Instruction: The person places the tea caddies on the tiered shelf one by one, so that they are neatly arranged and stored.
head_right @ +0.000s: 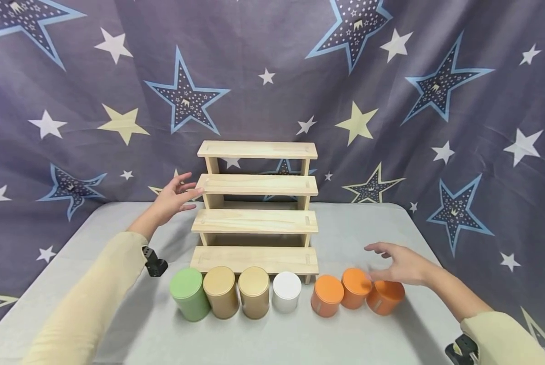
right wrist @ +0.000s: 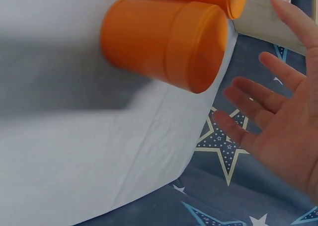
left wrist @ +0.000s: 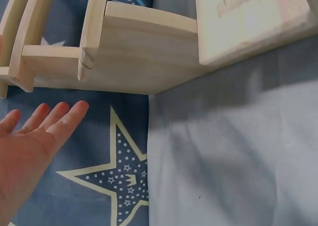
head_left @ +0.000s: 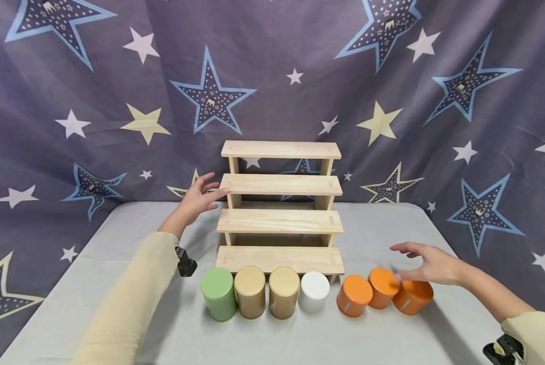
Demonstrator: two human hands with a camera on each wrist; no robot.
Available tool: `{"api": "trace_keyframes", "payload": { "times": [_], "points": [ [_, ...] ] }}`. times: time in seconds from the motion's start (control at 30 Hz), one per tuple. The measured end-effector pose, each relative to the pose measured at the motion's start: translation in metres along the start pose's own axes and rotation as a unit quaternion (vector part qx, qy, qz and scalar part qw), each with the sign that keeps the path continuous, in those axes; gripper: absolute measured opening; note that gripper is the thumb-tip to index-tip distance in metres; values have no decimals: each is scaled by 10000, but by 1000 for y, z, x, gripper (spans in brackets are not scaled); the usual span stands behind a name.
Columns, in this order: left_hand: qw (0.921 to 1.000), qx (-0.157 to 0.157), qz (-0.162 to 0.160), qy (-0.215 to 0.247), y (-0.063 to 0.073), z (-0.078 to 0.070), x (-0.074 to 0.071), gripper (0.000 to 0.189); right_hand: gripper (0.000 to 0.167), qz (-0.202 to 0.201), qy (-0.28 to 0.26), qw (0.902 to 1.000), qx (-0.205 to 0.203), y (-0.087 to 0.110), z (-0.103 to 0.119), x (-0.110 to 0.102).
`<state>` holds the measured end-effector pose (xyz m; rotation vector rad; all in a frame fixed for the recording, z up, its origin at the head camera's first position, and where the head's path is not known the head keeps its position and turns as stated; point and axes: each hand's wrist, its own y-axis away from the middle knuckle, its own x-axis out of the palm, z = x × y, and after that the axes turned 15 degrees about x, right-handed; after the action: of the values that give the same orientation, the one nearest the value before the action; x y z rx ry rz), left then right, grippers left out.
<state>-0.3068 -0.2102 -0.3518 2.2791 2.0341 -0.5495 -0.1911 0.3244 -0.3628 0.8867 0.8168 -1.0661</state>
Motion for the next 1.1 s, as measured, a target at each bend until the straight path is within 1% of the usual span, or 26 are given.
{"api": "trace_keyframes", "payload": {
  "times": [0.03,0.23,0.43,0.5,0.57,0.63,0.7,0.8,0.9,1.1],
  "points": [
    [10000,-25,-46,68,-1,1,1,90,62,30,11,10000,-23,1,-1,1],
    [9993,-58,-221,312,-8,0,8,88,66,331,-74,9992,201,8,-7,4],
    [9967,-76,-211,779,-10,-1,17,84,69,733,-228,9969,183,12,-13,10],
    [9962,-103,-165,848,-9,-5,19,84,68,843,-274,9958,208,13,-15,12],
    [9963,-122,-126,843,-5,-12,21,83,68,932,-323,9949,210,13,-18,13],
    [9963,-102,-138,841,-5,-12,21,83,67,994,-394,9940,220,14,-20,14],
    [9966,-74,-149,804,-5,-11,21,83,67,1028,-428,9935,249,14,-21,15],
    [9970,-4,-170,757,-9,-2,20,83,69,1067,-463,9928,301,16,-22,15],
    [9969,3,-157,772,-8,-2,20,83,72,1138,-518,9915,351,16,-22,16],
    [9969,7,-130,771,-9,1,21,83,77,1566,-995,9821,318,15,-26,19]
  ]
}}
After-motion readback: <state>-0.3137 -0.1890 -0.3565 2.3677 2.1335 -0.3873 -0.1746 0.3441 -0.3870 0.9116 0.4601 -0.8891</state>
